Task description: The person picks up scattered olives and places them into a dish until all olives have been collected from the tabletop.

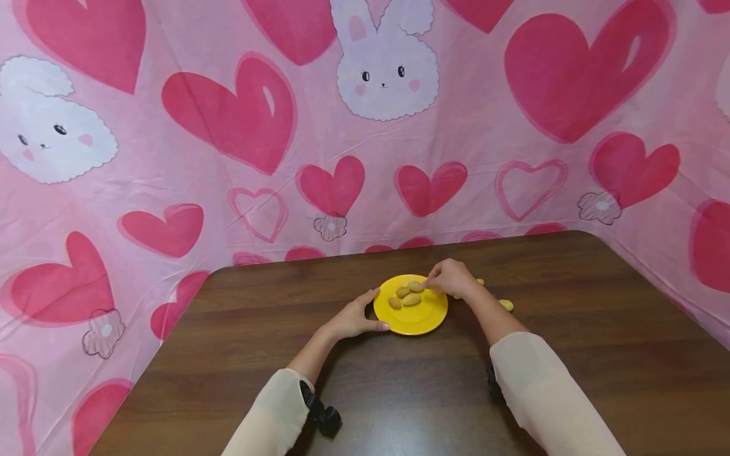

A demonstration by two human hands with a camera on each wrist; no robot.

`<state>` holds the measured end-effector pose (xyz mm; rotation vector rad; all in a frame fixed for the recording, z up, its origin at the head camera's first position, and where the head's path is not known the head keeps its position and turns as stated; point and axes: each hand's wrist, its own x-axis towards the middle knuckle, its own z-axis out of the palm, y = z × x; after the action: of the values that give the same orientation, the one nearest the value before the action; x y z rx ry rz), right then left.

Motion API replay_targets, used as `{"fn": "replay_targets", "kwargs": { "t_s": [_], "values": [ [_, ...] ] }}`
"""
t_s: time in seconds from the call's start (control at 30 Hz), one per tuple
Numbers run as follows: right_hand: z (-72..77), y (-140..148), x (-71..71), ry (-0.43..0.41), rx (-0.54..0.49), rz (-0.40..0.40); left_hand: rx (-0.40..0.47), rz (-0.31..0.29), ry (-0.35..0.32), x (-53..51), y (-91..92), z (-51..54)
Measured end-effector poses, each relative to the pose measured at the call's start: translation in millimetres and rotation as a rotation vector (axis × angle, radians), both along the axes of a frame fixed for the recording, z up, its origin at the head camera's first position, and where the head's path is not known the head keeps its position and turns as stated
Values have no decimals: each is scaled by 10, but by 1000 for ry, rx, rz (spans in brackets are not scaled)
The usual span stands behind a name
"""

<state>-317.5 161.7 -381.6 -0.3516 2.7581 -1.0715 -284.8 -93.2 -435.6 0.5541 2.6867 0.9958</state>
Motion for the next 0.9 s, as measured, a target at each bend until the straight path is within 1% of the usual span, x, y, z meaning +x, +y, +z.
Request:
{"fn": "replay_targets", "kwargs": {
  "t_s": [0.17, 0.37, 0.53, 0.77, 0.9],
  "values": [
    [31, 94, 8, -23, -33, -20, 2, -2, -3, 4, 8, 12],
    [49, 178, -11, -13, -7, -21, 13, 2, -1, -9, 5, -15],
    [49, 237, 12, -36, -10, -21, 3, -7, 1, -3, 10, -31],
    [53, 329, 14, -32, 4, -28, 8, 4, 4, -3, 5, -21],
    [66, 393, 6, -39, -7, -48, 4, 8, 3, -3, 0, -16]
  ]
}}
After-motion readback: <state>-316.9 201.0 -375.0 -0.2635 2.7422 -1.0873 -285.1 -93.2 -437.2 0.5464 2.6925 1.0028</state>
